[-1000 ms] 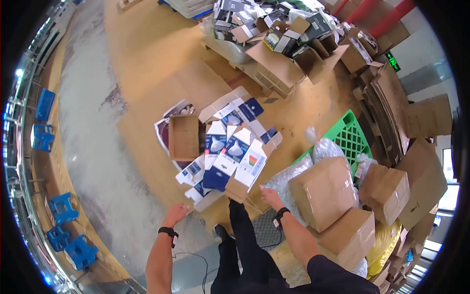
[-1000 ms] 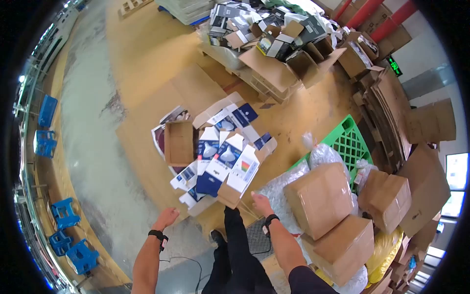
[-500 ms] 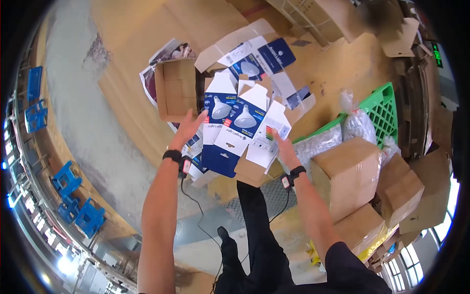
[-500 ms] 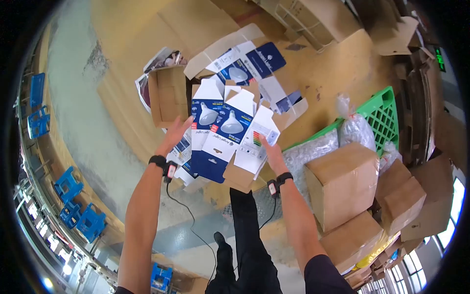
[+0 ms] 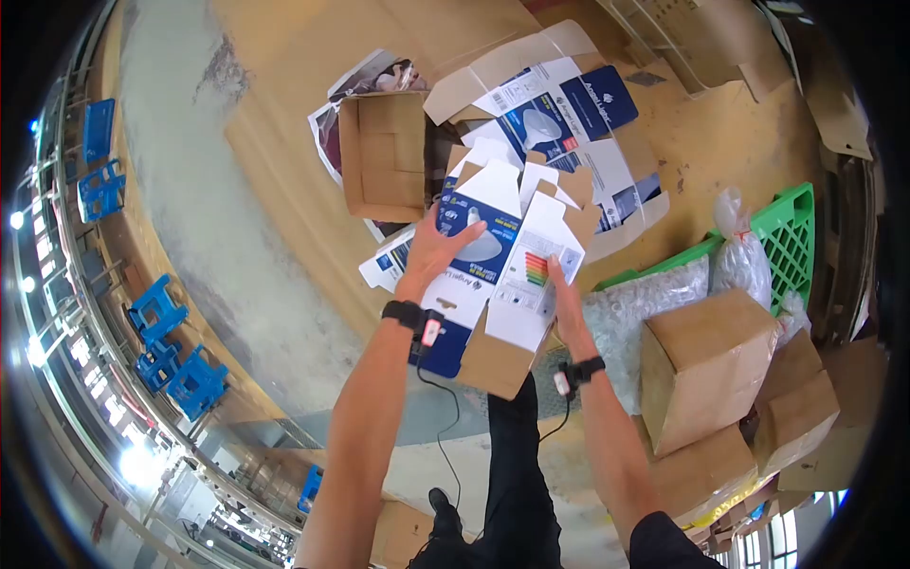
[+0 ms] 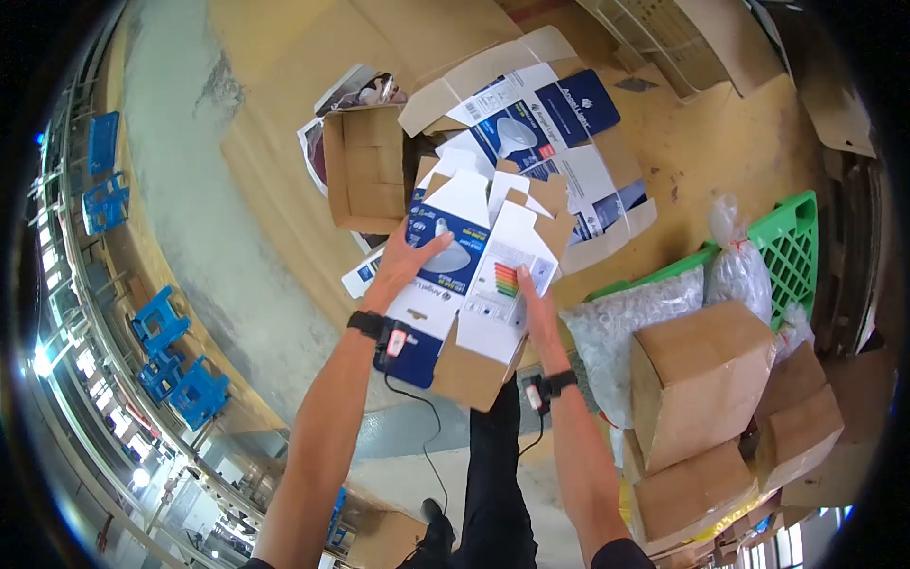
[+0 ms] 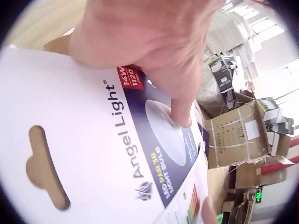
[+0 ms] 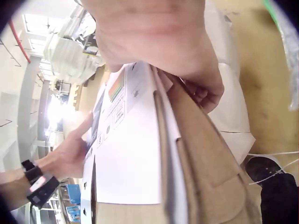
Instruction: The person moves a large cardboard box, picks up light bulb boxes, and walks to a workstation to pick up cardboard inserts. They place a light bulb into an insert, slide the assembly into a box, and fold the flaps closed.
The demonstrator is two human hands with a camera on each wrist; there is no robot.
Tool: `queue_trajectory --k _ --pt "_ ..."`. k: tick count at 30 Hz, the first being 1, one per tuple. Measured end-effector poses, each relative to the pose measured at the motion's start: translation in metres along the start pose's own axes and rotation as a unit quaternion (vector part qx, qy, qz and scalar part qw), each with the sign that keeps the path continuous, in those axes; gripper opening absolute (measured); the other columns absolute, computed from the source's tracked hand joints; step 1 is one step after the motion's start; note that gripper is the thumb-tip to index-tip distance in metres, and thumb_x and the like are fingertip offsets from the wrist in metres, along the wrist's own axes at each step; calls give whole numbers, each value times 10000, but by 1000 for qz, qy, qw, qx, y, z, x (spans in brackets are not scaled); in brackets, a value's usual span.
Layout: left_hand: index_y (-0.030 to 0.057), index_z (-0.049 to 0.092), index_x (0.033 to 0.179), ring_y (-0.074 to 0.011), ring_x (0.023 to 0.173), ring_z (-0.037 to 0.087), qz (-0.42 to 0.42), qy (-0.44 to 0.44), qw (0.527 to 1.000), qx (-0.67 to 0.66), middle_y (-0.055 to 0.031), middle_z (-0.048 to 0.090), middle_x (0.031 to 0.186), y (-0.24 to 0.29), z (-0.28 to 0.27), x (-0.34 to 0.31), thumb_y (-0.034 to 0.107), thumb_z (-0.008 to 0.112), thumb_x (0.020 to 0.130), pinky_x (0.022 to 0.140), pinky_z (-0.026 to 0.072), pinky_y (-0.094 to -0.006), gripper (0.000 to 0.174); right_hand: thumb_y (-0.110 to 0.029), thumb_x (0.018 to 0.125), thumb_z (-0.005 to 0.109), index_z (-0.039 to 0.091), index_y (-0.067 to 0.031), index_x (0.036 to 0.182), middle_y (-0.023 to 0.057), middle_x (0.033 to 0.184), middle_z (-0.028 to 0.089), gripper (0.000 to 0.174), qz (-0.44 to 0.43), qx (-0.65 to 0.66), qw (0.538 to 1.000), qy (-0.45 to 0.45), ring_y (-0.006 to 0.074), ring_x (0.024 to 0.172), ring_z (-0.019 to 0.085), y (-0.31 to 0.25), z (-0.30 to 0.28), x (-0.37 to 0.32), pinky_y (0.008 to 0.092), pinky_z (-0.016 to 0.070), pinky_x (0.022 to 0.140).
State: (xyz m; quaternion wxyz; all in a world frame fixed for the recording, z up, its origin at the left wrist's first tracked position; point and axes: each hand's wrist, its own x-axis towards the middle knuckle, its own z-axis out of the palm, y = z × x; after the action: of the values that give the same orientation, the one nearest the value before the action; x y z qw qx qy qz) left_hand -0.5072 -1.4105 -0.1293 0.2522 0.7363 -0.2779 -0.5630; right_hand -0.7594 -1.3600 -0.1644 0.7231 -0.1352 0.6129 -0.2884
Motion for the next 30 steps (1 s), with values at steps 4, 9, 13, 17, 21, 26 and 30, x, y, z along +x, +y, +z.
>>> queue_trajectory --k 4,9,13,17,21,26,30 --pt "-20 554 1332 -176 1075 636 -80 -23 996 23 -109 675 1209 -3 -39 -65 468 809 811 961 492 -326 758 -380 984 652 407 26 1382 132 1275 578 620 -39 -85 995 -42 185 1125 573 0 3 -84 355 495 962" --pt "37 494 1404 -215 1209 605 -158 -51 925 -341 -84 617 1327 -94 -127 -197 310 507 1049 1075 470 -407 448 -483 815 787 302 3 1416 273 1256 594 912 -18 -310 940 -145 406 1143 624 -57 85 -222 434 512 939" --pt "31 527 1367 -271 1145 658 -183 55 880 -435 -125 652 1286 -96 -161 -306 429 504 1037 1010 523 -435 518 -523 841 743 163 4 1549 294 1427 460 1057 -36 -291 929 -226 405 1308 511 -40 124 -274 437 423 1068" --pt "35 538 1356 -288 1147 659 -130 128 860 -477 -146 648 1292 -100 -162 -379 469 514 1025 1004 530 -441 546 -533 869 711 183 19 1543 296 1438 449 1019 -54 -286 903 -315 407 1319 498 -31 138 -299 437 402 1091" --pt "35 552 1320 -230 1092 673 -70 240 869 -428 -106 658 1242 -160 -153 -438 478 567 1005 949 554 -409 544 -534 919 656 181 27 1550 241 1475 434 969 -3 -224 861 -456 308 1360 454 -33 129 -321 411 370 1122" --pt "-13 611 1214 -143 1001 636 82 292 867 -395 -66 673 1124 -80 -137 -516 354 617 1004 900 508 -316 423 -476 962 619 191 11 1551 172 1464 432 876 -117 -295 844 -433 245 1362 407 -42 120 -387 382 353 1120" --pt "-36 613 1217 -119 973 620 123 349 845 -386 -72 677 1098 -95 -133 -563 335 641 982 863 509 -297 440 -445 975 605 248 -2 1534 137 1398 476 797 -136 -325 816 -459 218 1284 444 -31 126 -405 369 368 1089"
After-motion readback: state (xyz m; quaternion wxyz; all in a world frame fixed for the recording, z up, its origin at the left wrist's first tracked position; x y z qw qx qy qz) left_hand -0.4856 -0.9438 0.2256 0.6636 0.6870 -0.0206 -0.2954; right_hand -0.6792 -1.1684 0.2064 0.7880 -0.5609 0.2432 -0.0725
